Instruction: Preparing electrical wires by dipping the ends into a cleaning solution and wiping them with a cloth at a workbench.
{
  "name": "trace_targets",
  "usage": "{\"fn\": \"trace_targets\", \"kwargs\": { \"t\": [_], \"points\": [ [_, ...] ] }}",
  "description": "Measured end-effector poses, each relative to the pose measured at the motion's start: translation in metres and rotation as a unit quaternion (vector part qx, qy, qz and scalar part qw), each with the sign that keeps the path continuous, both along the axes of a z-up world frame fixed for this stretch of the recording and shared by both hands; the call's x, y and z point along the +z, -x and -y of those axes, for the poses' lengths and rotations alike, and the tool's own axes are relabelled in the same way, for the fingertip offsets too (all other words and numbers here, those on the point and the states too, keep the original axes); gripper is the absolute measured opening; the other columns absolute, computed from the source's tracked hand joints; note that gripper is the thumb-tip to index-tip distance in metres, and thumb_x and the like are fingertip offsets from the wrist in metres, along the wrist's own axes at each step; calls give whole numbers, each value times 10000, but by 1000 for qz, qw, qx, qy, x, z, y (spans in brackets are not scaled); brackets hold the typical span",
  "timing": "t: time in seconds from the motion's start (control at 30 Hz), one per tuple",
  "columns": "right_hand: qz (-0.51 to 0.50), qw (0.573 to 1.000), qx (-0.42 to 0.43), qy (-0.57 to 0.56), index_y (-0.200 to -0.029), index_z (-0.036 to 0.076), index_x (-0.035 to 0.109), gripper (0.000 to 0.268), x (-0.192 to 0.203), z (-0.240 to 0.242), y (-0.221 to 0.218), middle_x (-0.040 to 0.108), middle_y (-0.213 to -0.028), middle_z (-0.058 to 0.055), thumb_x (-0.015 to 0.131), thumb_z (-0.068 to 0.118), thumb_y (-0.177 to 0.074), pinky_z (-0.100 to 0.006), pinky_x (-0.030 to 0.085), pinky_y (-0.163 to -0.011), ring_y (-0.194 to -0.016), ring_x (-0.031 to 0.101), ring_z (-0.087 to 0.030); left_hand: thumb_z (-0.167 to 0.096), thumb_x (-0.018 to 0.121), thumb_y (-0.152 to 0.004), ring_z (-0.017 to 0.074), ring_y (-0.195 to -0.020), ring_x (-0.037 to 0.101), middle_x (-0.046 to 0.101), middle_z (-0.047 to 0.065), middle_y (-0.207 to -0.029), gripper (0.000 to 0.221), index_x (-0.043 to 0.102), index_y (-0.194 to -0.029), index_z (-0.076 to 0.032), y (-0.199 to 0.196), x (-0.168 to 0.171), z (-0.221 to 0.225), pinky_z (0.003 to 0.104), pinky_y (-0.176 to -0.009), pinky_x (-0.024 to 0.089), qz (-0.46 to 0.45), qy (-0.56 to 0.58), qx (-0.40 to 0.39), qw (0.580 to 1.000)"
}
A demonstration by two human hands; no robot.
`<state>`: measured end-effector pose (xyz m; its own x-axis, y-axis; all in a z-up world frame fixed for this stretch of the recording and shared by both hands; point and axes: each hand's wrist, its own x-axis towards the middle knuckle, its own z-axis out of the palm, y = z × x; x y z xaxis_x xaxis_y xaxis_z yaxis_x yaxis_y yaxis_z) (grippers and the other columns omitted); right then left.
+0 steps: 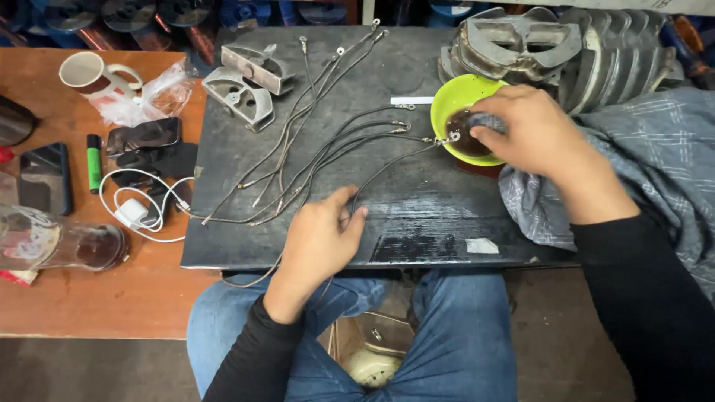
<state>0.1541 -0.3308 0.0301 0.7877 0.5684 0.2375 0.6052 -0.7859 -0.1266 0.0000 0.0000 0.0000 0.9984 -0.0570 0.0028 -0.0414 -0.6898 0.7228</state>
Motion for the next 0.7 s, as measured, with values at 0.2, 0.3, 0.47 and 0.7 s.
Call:
{"fn": "trace_targets", "kwargs": {
  "t": [0.2, 0.3, 0.47, 0.7],
  "points": [
    [-30, 999, 26, 37, -1323, 105, 786, 431, 3, 2, -3, 782, -1198, -194, 816, 237, -913, -494, 531, -1032, -1108, 715, -379, -355, 643, -943, 280, -770, 750, 704, -88, -692, 345, 746, -1250, -233, -5, -19, -1, 475, -732, 558, -6, -26, 2, 1000],
    [-64, 998, -9, 3, -1279, 104, 805, 337, 4, 0, -4, 782, -1204, -175, 788, 233, -968, -491, 538, -1030, -1092, 720, -356, -317, 654, -934, 205, -695, 721, 660, -99, -670, 303, 768, -1197, -218, -8, -22, -5, 426, -683, 537, 3, 13, 3, 1000],
    [-26, 995, 16, -91, -1174, 19, 811, 177, 4, 1, 1, 784, -1137, -155, 773, 110, -1027, -452, 564, -898, -989, 720, -328, -314, 664, -935, 210, -677, 720, 661, -92, -646, 309, 763, -1209, -211, -8, -23, -5, 413, -676, 536, 13, 14, 2, 1000],
    [-30, 995, 28, -88, -1180, -10, 798, 204, -3, 2, 5, 777, -1120, -147, 734, 135, -1052, -469, 551, -924, -1043, 694, -325, -383, 622, -970, 213, -797, 751, 739, -98, -784, 349, 761, -1257, -241, -6, -20, -5, 438, -693, 558, 6, -26, -30, 999]
  ]
}}
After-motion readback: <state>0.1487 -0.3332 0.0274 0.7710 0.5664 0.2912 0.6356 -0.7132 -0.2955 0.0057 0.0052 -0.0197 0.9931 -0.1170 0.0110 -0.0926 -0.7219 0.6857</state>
